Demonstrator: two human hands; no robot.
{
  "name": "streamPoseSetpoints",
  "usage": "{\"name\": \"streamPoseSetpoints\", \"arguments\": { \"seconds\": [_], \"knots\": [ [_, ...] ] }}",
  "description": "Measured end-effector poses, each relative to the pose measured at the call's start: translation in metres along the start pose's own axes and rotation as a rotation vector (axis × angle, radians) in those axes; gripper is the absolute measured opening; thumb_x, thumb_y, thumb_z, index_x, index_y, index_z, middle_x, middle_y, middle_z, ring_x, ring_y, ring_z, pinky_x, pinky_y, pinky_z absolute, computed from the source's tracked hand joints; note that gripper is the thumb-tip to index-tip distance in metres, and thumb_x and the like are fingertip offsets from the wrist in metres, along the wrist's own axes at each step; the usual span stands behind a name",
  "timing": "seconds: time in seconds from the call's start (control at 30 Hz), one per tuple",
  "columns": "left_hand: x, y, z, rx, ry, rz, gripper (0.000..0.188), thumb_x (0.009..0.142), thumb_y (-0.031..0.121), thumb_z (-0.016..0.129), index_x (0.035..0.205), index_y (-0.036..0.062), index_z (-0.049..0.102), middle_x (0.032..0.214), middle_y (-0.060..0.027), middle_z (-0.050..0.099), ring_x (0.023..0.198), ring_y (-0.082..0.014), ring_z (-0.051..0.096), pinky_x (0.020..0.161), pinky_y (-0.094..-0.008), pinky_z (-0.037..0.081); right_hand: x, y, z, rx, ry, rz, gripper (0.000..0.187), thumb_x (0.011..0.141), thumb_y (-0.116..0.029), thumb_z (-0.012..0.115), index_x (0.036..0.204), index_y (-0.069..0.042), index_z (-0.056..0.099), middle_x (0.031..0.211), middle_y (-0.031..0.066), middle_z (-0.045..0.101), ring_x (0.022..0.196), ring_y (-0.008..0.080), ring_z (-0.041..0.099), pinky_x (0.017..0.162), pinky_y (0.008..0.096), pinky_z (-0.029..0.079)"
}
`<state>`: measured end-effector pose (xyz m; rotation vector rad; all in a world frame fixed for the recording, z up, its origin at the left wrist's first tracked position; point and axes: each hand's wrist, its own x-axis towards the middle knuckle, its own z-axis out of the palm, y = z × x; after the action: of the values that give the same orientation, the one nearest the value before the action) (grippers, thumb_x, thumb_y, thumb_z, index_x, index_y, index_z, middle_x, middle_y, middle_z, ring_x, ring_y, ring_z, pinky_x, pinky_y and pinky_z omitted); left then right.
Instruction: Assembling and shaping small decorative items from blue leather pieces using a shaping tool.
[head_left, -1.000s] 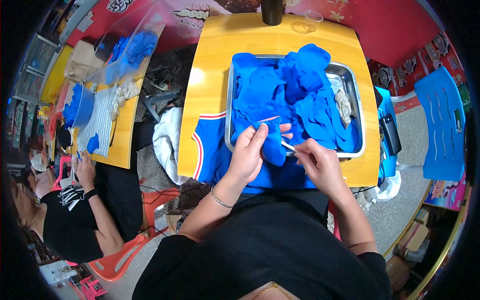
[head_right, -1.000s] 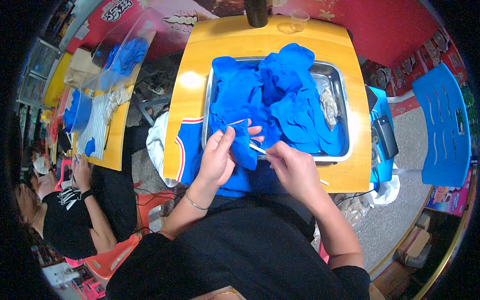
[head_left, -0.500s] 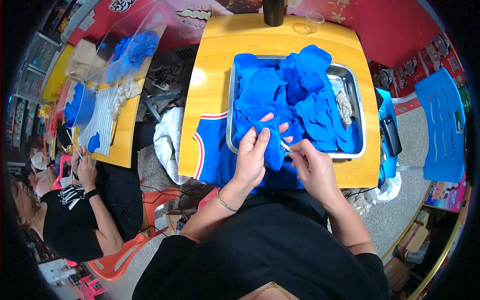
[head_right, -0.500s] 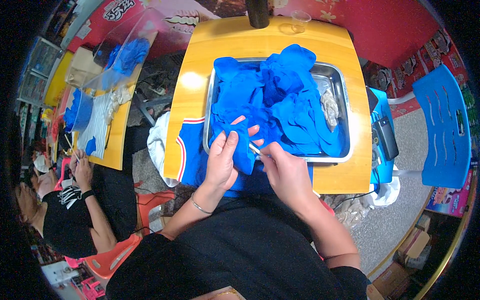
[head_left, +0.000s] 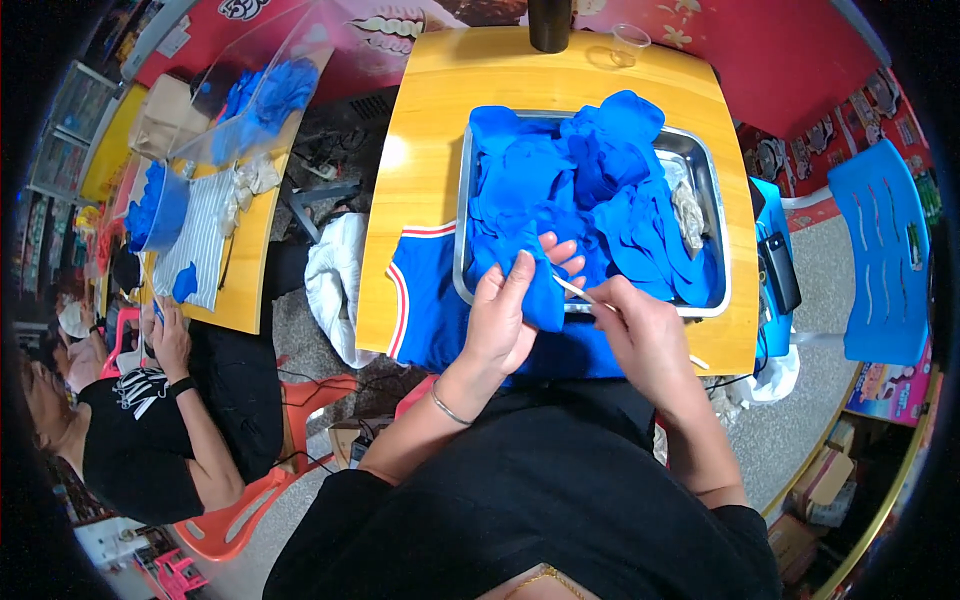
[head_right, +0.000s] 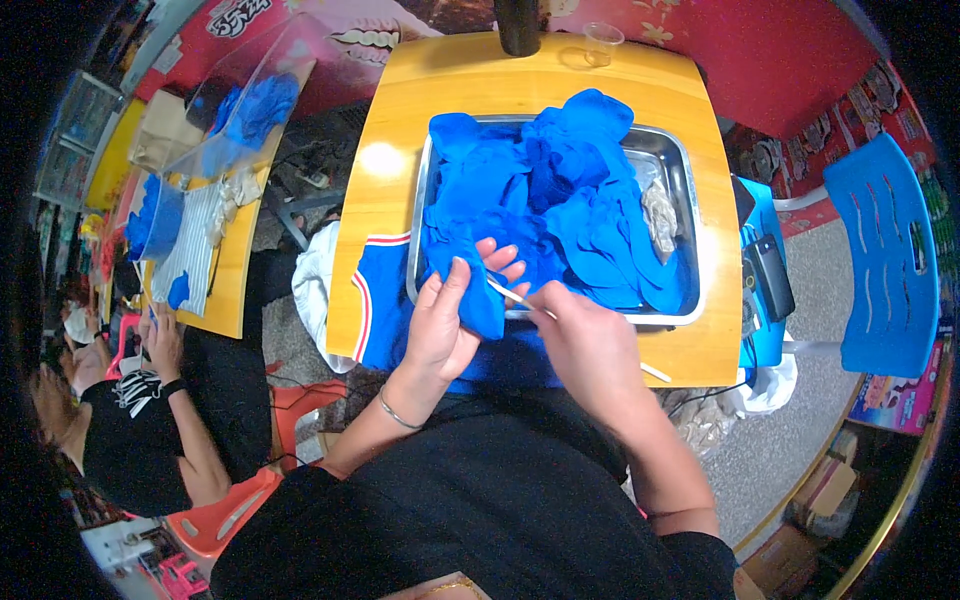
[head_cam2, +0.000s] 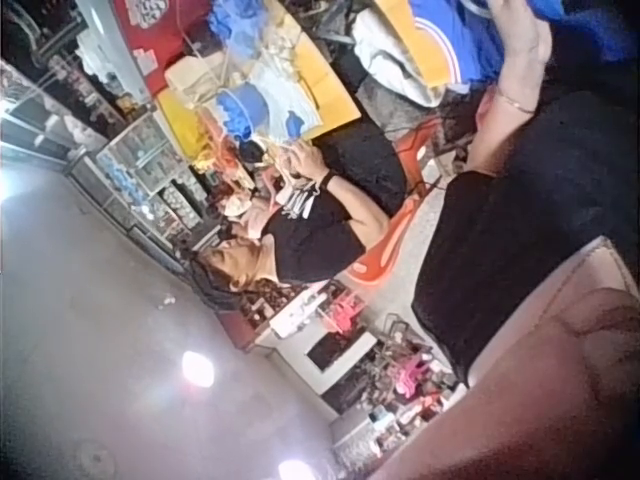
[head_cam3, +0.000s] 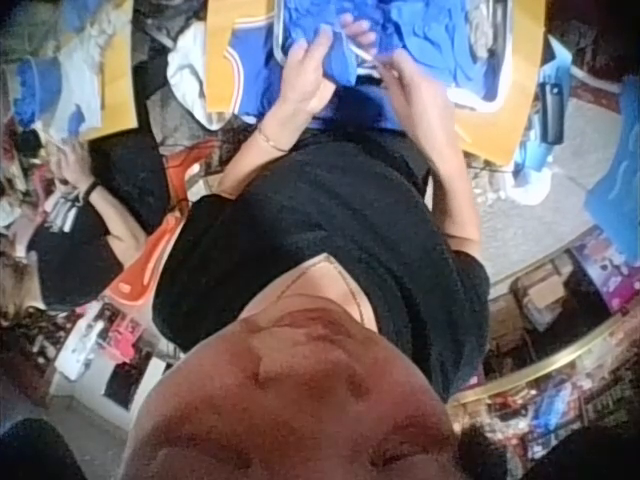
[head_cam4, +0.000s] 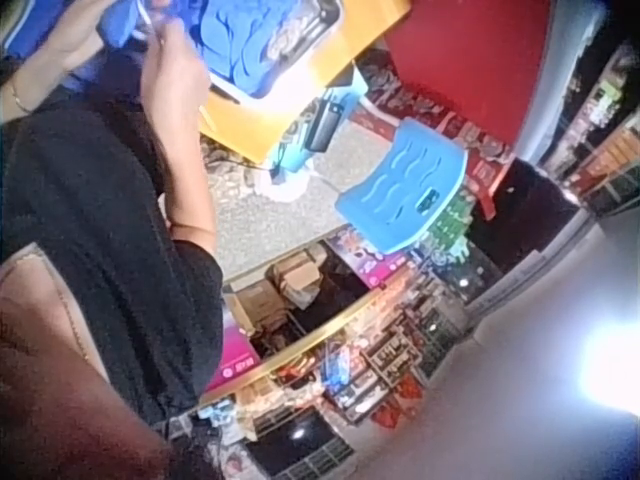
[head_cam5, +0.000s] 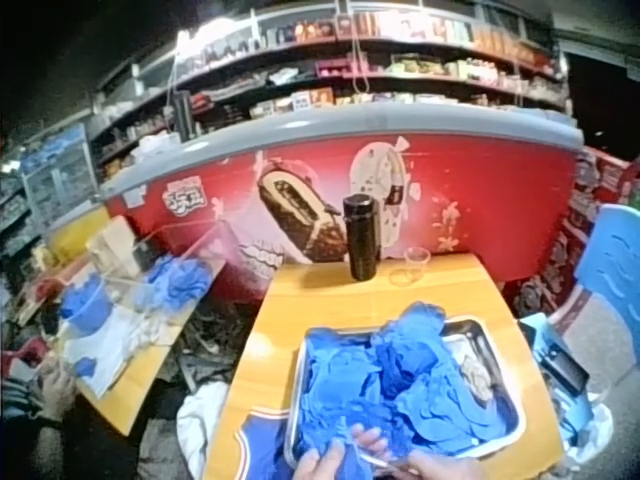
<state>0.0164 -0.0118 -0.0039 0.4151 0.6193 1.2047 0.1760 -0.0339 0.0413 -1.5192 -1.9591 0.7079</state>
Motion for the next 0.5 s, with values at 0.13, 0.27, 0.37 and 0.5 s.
{"name": "streamPoseSetpoints", "arguments": {
  "seconds": [0.13,0.27,0.37,0.5],
  "knots": [
    [0.0,0.001,-0.001,0.048,-0.052,-0.028,0.045,0.097,0.033,0.042,0.13,0.0021,0.037,0.123,-0.0189,0.052,0.109,-0.0289,0.055,0.091,-0.0452,0.047,0.002,-0.004,-0.01,-0.174,0.004,-0.048,0.008,0.082,-0.014,0.06,0.086,-0.01,0.054,0.07,0.0116,0.06,0.061,0.0321,0.06,0.051,0.041,0.046],
    [0.0,-0.007,0.002,0.045,-0.056,-0.057,0.04,0.098,0.025,0.041,0.13,0.0017,0.039,0.121,-0.0189,0.055,0.108,-0.0265,0.057,0.09,-0.039,0.048,0.005,-0.007,-0.004,-0.259,0.043,-0.079,0.009,0.083,-0.014,0.06,0.086,-0.009,0.053,0.067,0.011,0.058,0.057,0.0323,0.059,0.049,0.0416,0.045],
    [-0.001,-0.009,0.001,0.021,-0.041,-0.052,0.04,0.098,0.025,0.042,0.13,0.0011,0.04,0.121,-0.0185,0.055,0.107,-0.0262,0.057,0.091,-0.0387,0.047,0.007,-0.007,0.003,-0.155,0.065,-0.088,0.01,0.082,-0.013,0.06,0.085,-0.007,0.053,0.069,0.0116,0.06,0.06,0.0324,0.06,0.049,0.0414,0.046],
    [0.002,-0.003,0.001,0.021,-0.041,-0.055,0.042,0.097,0.03,0.042,0.129,0.0018,0.041,0.12,-0.0177,0.056,0.107,-0.0261,0.057,0.093,-0.0396,0.046,0.01,-0.001,0.009,0.007,0.037,-0.059,0.01,0.082,-0.01,0.06,0.085,-0.005,0.052,0.071,0.0133,0.062,0.062,0.0318,0.062,0.051,0.0394,0.047]
  ]
}}
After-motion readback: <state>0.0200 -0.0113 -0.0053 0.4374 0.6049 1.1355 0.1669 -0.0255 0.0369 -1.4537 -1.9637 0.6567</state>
